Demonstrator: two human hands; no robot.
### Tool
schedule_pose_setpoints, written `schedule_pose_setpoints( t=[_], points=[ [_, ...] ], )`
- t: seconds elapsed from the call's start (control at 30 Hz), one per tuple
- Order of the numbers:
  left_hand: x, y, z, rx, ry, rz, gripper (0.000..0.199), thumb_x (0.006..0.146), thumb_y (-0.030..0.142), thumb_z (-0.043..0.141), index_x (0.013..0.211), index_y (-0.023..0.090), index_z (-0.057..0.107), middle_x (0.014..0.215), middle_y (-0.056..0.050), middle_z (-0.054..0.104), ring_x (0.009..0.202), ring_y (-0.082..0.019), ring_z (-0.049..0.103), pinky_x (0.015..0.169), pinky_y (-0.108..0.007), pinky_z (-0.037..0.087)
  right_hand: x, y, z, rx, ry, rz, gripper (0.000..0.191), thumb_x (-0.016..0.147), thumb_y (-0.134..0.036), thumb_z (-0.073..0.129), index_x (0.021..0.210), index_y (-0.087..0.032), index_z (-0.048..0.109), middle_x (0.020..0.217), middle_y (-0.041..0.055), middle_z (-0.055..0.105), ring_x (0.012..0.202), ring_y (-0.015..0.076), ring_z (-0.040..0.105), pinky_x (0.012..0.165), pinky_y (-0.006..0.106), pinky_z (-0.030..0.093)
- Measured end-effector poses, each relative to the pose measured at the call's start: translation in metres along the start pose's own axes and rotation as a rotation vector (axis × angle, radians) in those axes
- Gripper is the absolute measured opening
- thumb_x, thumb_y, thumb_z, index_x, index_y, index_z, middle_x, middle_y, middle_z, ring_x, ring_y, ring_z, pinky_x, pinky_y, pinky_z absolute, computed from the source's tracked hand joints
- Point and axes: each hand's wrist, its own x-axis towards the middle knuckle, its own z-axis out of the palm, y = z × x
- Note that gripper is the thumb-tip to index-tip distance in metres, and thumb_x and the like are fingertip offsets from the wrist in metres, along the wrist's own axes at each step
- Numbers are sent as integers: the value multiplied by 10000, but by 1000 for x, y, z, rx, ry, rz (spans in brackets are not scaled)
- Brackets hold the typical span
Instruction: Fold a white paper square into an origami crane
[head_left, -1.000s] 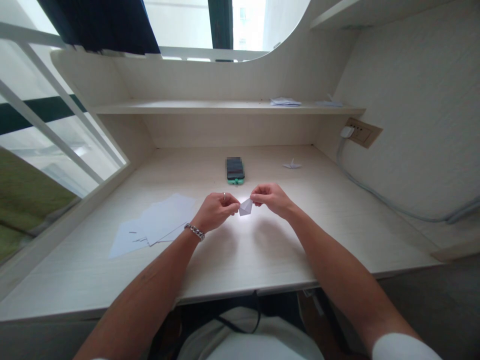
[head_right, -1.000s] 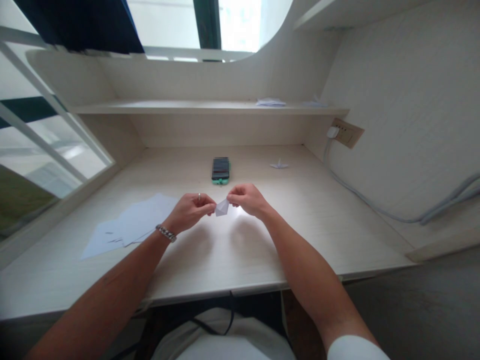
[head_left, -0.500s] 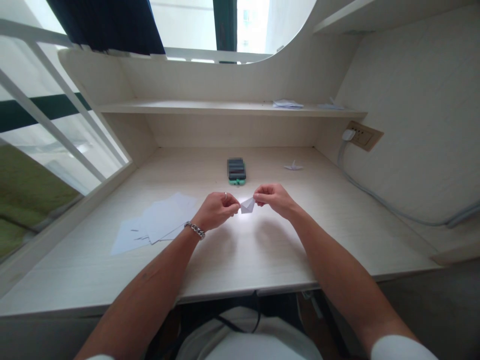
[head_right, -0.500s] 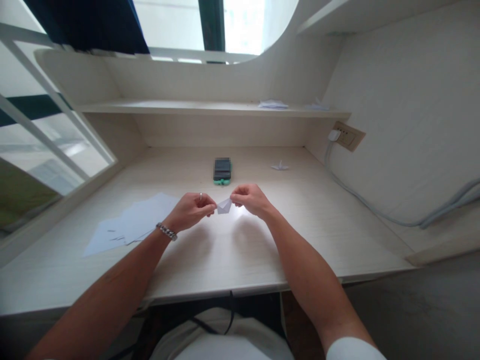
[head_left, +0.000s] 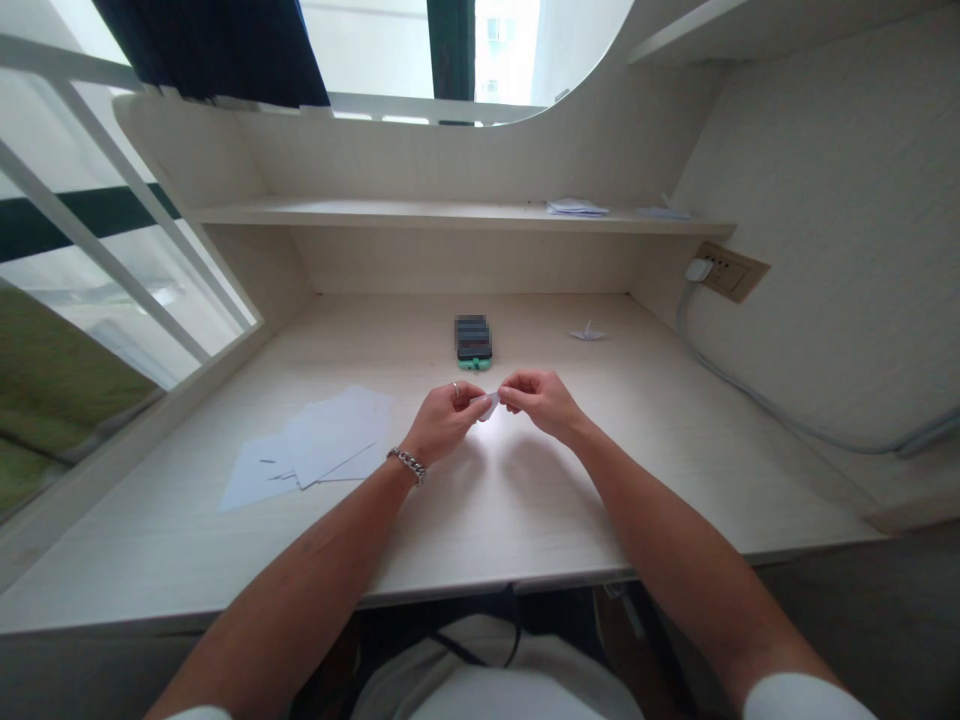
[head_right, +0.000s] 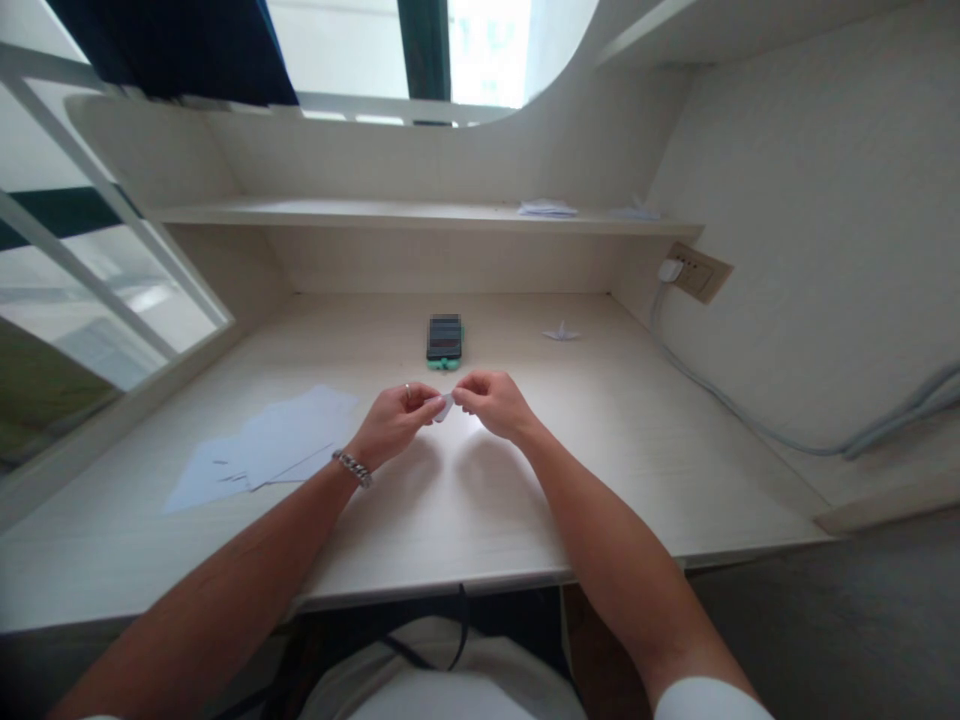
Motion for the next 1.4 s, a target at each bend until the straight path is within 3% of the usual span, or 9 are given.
schedule_pose_setpoints(
  t=[0.2, 0.37, 0.57, 0.8, 1.0, 1.13, 1.4],
  points=[
    [-2, 1, -3, 330, -25, 61, 247, 797, 372, 617, 755, 148, 711, 642, -23, 662, 589, -127, 543, 539, -225, 379, -5, -6, 3, -286, -106, -78, 138, 759, -261, 609, 747, -149, 690, 676, 15, 656, 633, 123, 560, 596, 242, 410],
    [-1, 0, -9, 243, -17, 29, 212, 753, 349, 656, 714, 147, 707, 616, -22, 653, 566, -122, 534, 532, -226, 379, -5, -7, -12, -366, -142, -47, 129, 723, -208, 585, 716, -155, 703, 636, 4, 648, 604, 116, 542, 566, 231, 383],
    [2, -2, -12, -5, 41, -36, 200, 708, 336, 703, 703, 136, 687, 591, -25, 646, 533, -116, 548, 521, -230, 411, 0, -1, -29, -100, -59, 23, 142, 709, -265, 627, 712, -137, 689, 641, 35, 662, 579, 134, 573, 569, 262, 444],
    [0, 2, -4, -104, 36, -75, 244, 695, 365, 737, 712, 127, 687, 629, -46, 673, 576, -131, 594, 556, -244, 466, -3, -2, -2, 67, -144, 18, 260, 727, -397, 707, 771, -141, 688, 658, 32, 664, 601, 135, 598, 581, 270, 481],
    [-1, 1, -3, -118, -35, -65, 244, 721, 352, 735, 778, 115, 730, 662, -62, 698, 605, -136, 616, 587, -252, 481, -2, -7, 5, 224, 33, 109, 276, 679, -416, 737, 743, -153, 679, 665, 20, 666, 606, 128, 605, 552, 243, 474],
    [-2, 1, -1, -224, -39, -45, 253, 650, 244, 783, 862, 118, 727, 792, -75, 738, 693, -153, 660, 667, -272, 514, -1, -6, 9, 207, 110, 102, 282, 719, -436, 707, 780, -163, 672, 655, 13, 654, 594, 128, 604, 515, 228, 467],
    [-1, 3, 2, -239, 63, -49, 326, 685, 228, 748, 979, 101, 691, 754, -73, 740, 681, -167, 682, 666, -289, 543, -1, 0, 14, 146, -44, 32, 260, 776, -358, 643, 937, -161, 696, 784, 35, 696, 641, 126, 629, 557, 236, 507]
  ],
)
